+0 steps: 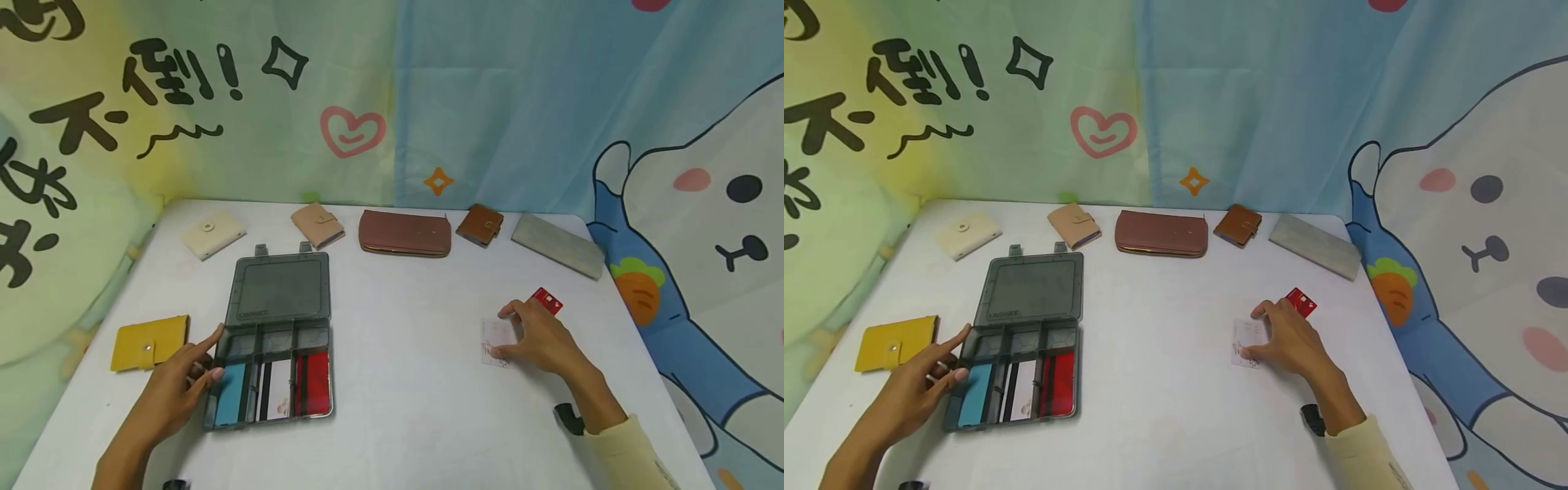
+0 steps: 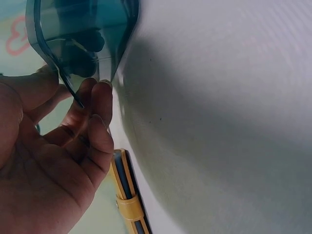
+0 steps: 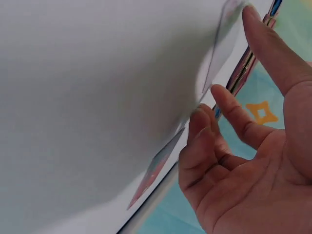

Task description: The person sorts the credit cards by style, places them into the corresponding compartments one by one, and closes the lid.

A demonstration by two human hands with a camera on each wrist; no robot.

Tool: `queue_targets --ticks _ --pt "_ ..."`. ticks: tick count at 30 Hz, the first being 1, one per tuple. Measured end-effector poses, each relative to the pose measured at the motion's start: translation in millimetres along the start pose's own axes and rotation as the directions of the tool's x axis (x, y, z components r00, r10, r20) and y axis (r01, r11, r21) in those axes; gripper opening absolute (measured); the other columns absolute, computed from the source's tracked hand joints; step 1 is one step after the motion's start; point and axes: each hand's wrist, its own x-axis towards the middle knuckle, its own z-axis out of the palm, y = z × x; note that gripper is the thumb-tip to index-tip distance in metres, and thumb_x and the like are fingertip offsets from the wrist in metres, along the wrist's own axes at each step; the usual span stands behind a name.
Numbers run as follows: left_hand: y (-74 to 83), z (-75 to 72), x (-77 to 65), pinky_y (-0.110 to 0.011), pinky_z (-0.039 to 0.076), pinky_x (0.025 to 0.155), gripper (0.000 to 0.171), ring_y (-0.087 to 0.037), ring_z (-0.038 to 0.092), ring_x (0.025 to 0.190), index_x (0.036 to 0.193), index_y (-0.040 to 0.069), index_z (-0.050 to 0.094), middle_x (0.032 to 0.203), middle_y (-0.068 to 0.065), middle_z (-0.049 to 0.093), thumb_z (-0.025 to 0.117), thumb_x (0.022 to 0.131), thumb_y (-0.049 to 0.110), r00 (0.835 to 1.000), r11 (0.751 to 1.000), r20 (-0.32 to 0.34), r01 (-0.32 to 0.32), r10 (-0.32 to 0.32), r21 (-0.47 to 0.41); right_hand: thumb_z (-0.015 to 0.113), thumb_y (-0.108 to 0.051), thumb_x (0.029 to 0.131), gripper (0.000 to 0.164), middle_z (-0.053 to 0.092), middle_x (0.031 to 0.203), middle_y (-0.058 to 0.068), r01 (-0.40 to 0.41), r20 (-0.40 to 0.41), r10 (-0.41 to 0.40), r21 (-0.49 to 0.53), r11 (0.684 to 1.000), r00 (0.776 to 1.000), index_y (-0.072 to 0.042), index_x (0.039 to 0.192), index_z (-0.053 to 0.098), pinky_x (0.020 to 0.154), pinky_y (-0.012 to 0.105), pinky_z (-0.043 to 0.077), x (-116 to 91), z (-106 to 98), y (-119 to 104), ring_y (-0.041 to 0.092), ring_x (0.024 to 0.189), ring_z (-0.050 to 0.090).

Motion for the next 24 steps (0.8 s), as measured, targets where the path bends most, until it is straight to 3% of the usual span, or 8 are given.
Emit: queue_targets --ticks 3,7,10,14,19,24 --pt "-0.1 -0.2 -0.1 -0.025 0.046 0.061 0.069 -0.002 0.052 0.072 0.154 0.014 0.038 0.097 -0.008 0.062 0.070 0.093 0.011 1.000 1.000 -0.008 -0.007 0.007 -0.002 0.091 -0.049 0.064 0.072 0.051 0.117 0.017 -0.011 -0.002 0.011 0.003 1.000 1.000 -0.011 0.116 0.058 0.084 0.056 0.051 -0.1 2.2 3.4 0.035 0.107 0.052" --pt "-0.9 0.2 -0.8 -0.024 0.046 0.061 0.069 -0.001 0.052 0.072 0.154 0.014 0.038 0.096 -0.007 0.061 0.070 0.093 0.011 1.000 1.000 -0.016 -0.018 0.018 -0.004 0.092 -0.048 0.063 0.067 0.051 0.111 0.014 0.011 -0.013 -0.011 0.045 0.999 1.000 -0.011 0.107 0.056 0.079 0.046 0.050 1.9 6.3 3.5 0.031 0.103 0.050" --pt "-1.3 0.4 -0.7 -0.025 0.046 0.061 0.069 -0.002 0.051 0.072 0.154 0.014 0.038 0.097 -0.008 0.061 0.069 0.093 0.011 1.000 1.000 -0.015 -0.017 0.017 -0.005 0.092 -0.041 0.067 0.061 0.054 0.101 0.010 0.052 -0.021 -0.050 0.133 0.990 0.999 -0.013 0.107 0.055 0.072 0.036 0.050 3.9 10.2 -2.1 0.025 0.092 0.052" --pt "-1.6 0.7 -0.1 -0.025 0.045 0.061 0.068 -0.003 0.051 0.073 0.155 0.015 0.038 0.098 -0.008 0.062 0.069 0.094 0.012 1.000 1.000 -0.011 -0.012 0.012 -0.003 0.088 -0.027 0.076 0.047 0.056 0.088 0.005 0.114 -0.006 -0.118 0.303 0.946 0.993 -0.015 0.109 0.058 0.062 0.026 0.048 6.3 17.8 -19.5 0.020 0.076 0.052" --pt "-0.8 0.6 -0.4 -0.025 0.045 0.062 0.069 -0.007 0.052 0.074 0.155 0.016 0.037 0.099 -0.009 0.061 0.068 0.094 0.014 1.000 1.000 0.010 0.008 -0.008 -0.007 0.083 -0.018 0.082 0.034 0.060 0.088 0.007 0.156 0.050 -0.212 0.518 0.841 0.976 -0.012 0.110 0.065 0.057 0.023 0.049 7.4 27.5 -61.6 0.020 0.066 0.054" --pt "-0.3 1.3 -1.2 -0.025 0.045 0.061 0.069 -0.008 0.052 0.074 0.155 0.016 0.036 0.099 -0.010 0.061 0.069 0.094 0.013 1.000 1.000 0.012 0.017 -0.017 -0.016 0.078 -0.010 0.086 0.030 0.063 0.090 0.013 0.133 0.114 -0.308 0.724 0.676 0.944 -0.005 0.112 0.065 0.053 0.037 0.056 9.9 44.0 -113.8 0.021 0.059 0.064"
